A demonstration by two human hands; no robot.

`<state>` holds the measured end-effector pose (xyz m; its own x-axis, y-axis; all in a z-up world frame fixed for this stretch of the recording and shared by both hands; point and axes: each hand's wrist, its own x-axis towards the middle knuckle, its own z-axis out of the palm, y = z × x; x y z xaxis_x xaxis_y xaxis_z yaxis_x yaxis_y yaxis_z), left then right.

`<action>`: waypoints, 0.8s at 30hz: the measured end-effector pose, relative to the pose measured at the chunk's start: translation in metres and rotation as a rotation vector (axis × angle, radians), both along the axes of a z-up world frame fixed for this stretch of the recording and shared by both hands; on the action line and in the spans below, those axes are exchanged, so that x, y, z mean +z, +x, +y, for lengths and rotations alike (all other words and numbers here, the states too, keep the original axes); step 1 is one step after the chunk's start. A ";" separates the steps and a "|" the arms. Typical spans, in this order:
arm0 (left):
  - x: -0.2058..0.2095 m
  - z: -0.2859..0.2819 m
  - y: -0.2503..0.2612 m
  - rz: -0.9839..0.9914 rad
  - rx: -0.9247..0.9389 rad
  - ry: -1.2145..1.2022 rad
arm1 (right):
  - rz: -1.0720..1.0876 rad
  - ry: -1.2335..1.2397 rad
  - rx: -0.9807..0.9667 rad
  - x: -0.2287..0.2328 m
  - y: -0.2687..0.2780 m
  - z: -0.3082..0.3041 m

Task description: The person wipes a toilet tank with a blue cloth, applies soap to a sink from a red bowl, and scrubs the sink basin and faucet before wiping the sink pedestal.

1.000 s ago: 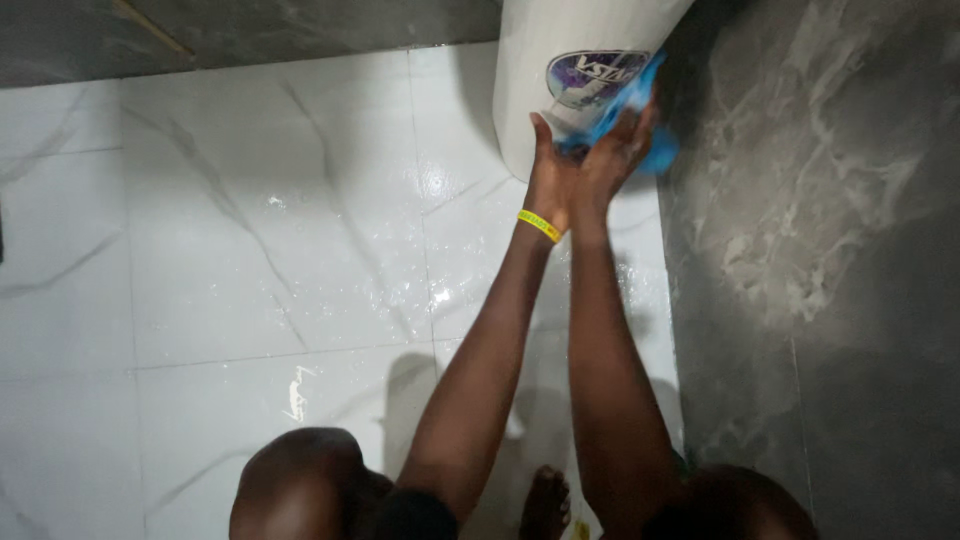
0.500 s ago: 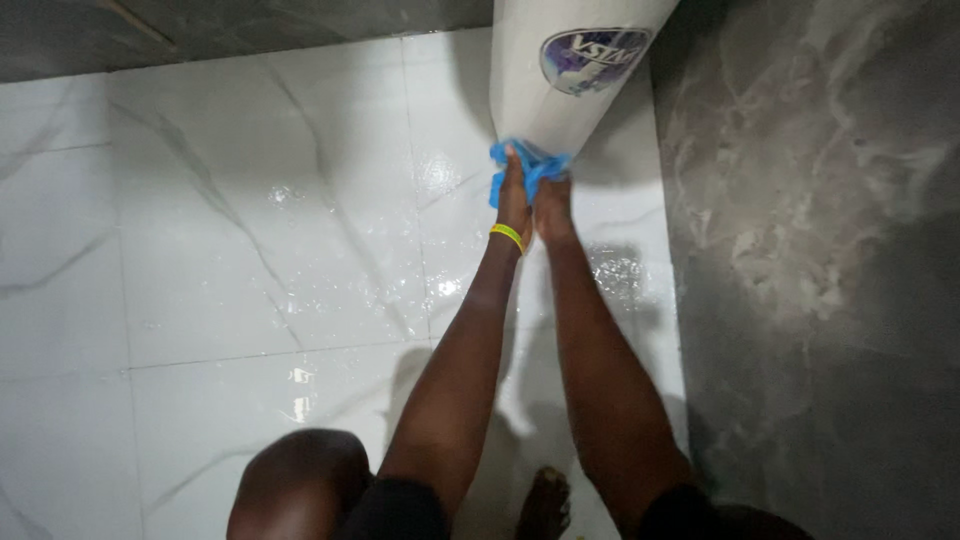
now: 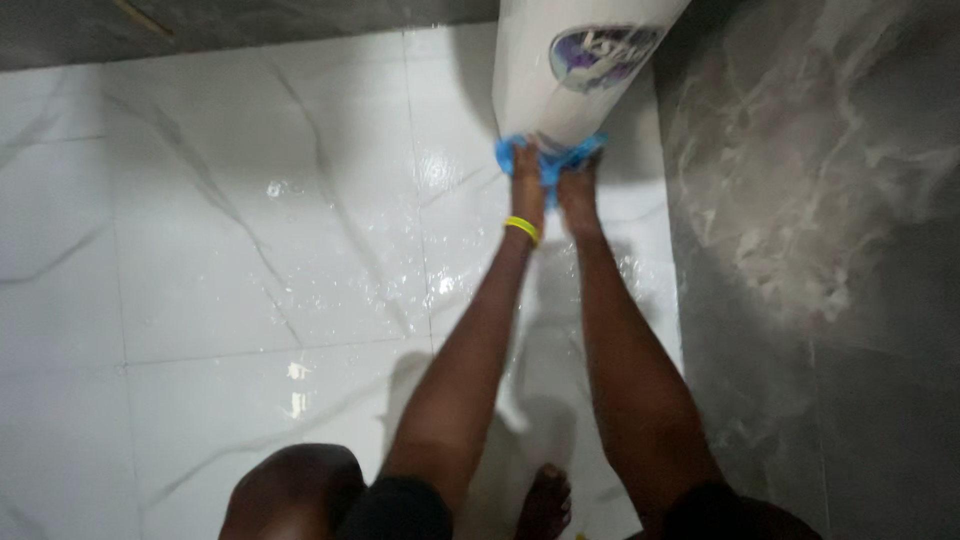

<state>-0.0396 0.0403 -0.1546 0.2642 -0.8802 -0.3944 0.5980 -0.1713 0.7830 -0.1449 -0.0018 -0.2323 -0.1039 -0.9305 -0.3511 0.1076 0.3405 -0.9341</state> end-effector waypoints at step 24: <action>0.103 0.010 0.059 -0.380 -0.104 0.023 | -0.501 0.058 0.060 0.023 0.100 0.025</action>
